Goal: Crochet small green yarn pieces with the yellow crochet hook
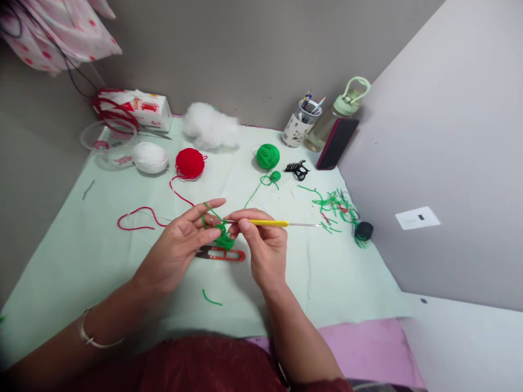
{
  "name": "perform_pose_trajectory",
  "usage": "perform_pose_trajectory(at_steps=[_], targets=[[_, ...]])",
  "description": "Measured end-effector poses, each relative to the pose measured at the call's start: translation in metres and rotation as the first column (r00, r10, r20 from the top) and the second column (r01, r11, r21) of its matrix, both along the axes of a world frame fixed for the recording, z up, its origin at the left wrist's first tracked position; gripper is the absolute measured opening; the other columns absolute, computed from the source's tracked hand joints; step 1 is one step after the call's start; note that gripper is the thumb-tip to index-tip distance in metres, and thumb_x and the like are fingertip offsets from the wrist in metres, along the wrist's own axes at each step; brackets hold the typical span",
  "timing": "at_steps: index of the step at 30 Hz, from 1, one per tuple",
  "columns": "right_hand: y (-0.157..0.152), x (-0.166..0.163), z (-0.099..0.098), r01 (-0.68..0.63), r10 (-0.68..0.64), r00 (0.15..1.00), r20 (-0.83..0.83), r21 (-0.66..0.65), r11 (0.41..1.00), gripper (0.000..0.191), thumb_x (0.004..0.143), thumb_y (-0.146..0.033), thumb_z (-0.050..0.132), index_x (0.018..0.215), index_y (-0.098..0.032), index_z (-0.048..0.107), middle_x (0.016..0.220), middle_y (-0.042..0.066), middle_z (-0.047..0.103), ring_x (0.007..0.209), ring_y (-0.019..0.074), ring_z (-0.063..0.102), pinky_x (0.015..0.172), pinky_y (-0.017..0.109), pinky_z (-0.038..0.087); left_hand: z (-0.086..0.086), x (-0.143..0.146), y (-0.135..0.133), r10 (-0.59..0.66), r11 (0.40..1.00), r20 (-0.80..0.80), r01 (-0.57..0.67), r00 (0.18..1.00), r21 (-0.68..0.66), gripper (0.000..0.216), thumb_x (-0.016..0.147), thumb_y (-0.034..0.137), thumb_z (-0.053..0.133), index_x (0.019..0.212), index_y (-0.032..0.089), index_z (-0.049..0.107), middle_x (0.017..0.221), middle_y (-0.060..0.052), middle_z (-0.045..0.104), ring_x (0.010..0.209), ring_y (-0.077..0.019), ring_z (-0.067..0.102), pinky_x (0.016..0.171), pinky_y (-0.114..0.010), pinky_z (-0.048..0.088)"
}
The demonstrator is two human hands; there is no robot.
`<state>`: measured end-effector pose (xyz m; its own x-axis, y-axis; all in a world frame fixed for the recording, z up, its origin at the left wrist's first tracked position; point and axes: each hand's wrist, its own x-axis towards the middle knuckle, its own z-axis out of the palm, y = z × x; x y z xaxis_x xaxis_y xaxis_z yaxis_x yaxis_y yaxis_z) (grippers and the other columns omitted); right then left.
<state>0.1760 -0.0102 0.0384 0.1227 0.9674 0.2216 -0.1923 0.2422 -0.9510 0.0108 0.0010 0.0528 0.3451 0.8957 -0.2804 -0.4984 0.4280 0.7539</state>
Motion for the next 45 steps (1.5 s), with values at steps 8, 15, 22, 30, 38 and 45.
perform_pose_trajectory(at_steps=[8, 15, 22, 30, 38, 45], targets=[[-0.001, -0.003, 0.001, -0.021, 0.018, 0.999, 0.044, 0.061, 0.998, 0.011, 0.098, -0.03, 0.074, 0.099, -0.03, 0.085, 0.093, 0.002, 0.074, 0.073, 0.0133, 0.066, 0.066, 0.03, 0.055, 0.0, 0.005, -0.002, -0.023, 1.0, 0.006, 0.023, 1.0, 0.002, 0.05, 0.087, 0.024, 0.083, 0.135, 0.026, 0.068, 0.093, 0.002, 0.068, 0.089, -0.0145, 0.071, 0.079, -0.026, 0.062], [-0.001, -0.003, 0.001, 0.035, -0.035, 0.999, 0.002, 0.014, 0.999, 0.01, 0.096, -0.035, 0.076, 0.097, -0.029, 0.084, 0.086, 0.001, 0.072, 0.066, 0.0133, 0.066, 0.061, 0.03, 0.057, 0.003, 0.002, -0.002, -0.004, 0.999, -0.01, 0.003, 1.0, -0.033, 0.055, 0.086, 0.024, 0.083, 0.138, 0.023, 0.064, 0.093, 0.002, 0.066, 0.087, -0.0157, 0.068, 0.08, -0.031, 0.062], [0.003, -0.003, 0.006, 0.028, -0.034, 0.993, -0.114, -0.049, 0.998, 0.011, 0.095, -0.034, 0.078, 0.091, -0.026, 0.084, 0.08, -0.001, 0.074, 0.064, 0.0108, 0.068, 0.059, 0.024, 0.059, 0.006, 0.001, 0.0, -0.011, 0.997, 0.004, 0.011, 1.0, -0.072, 0.06, 0.086, 0.026, 0.082, 0.141, 0.02, 0.061, 0.092, 0.001, 0.066, 0.083, -0.0158, 0.065, 0.084, -0.036, 0.061], [0.003, -0.002, 0.004, 0.072, -0.079, 0.993, -0.086, -0.082, 0.994, 0.015, 0.093, -0.037, 0.077, 0.087, -0.024, 0.082, 0.079, 0.0, 0.072, 0.063, 0.012, 0.066, 0.06, 0.027, 0.058, 0.01, -0.001, 0.001, -0.034, 0.989, 0.062, 0.043, 0.998, -0.144, 0.057, 0.084, 0.023, 0.084, 0.137, 0.016, 0.065, 0.083, 0.002, 0.067, 0.079, -0.0129, 0.063, 0.083, -0.03, 0.056], [0.005, -0.001, 0.011, 0.058, -0.064, 0.994, -0.087, -0.077, 0.995, 0.016, 0.09, -0.037, 0.08, 0.082, -0.023, 0.08, 0.076, 0.001, 0.071, 0.059, 0.0121, 0.064, 0.056, 0.027, 0.057, 0.004, -0.008, 0.004, -0.056, 0.984, 0.108, 0.073, 0.993, -0.162, 0.044, 0.086, 0.026, 0.084, 0.128, 0.019, 0.074, 0.082, 0.002, 0.065, 0.079, -0.0122, 0.063, 0.086, -0.03, 0.055], [0.001, -0.004, 0.004, -0.029, 0.025, 0.998, -0.061, -0.063, 0.998, 0.014, 0.093, -0.038, 0.078, 0.09, -0.024, 0.081, 0.076, 0.0, 0.071, 0.062, 0.0131, 0.064, 0.059, 0.028, 0.056, 0.001, 0.005, -0.003, -0.003, 1.0, 0.002, 0.003, 1.0, 0.014, 0.044, 0.085, 0.024, 0.085, 0.126, 0.023, 0.071, 0.086, 0.001, 0.07, 0.085, -0.0161, 0.071, 0.08, -0.03, 0.06]])
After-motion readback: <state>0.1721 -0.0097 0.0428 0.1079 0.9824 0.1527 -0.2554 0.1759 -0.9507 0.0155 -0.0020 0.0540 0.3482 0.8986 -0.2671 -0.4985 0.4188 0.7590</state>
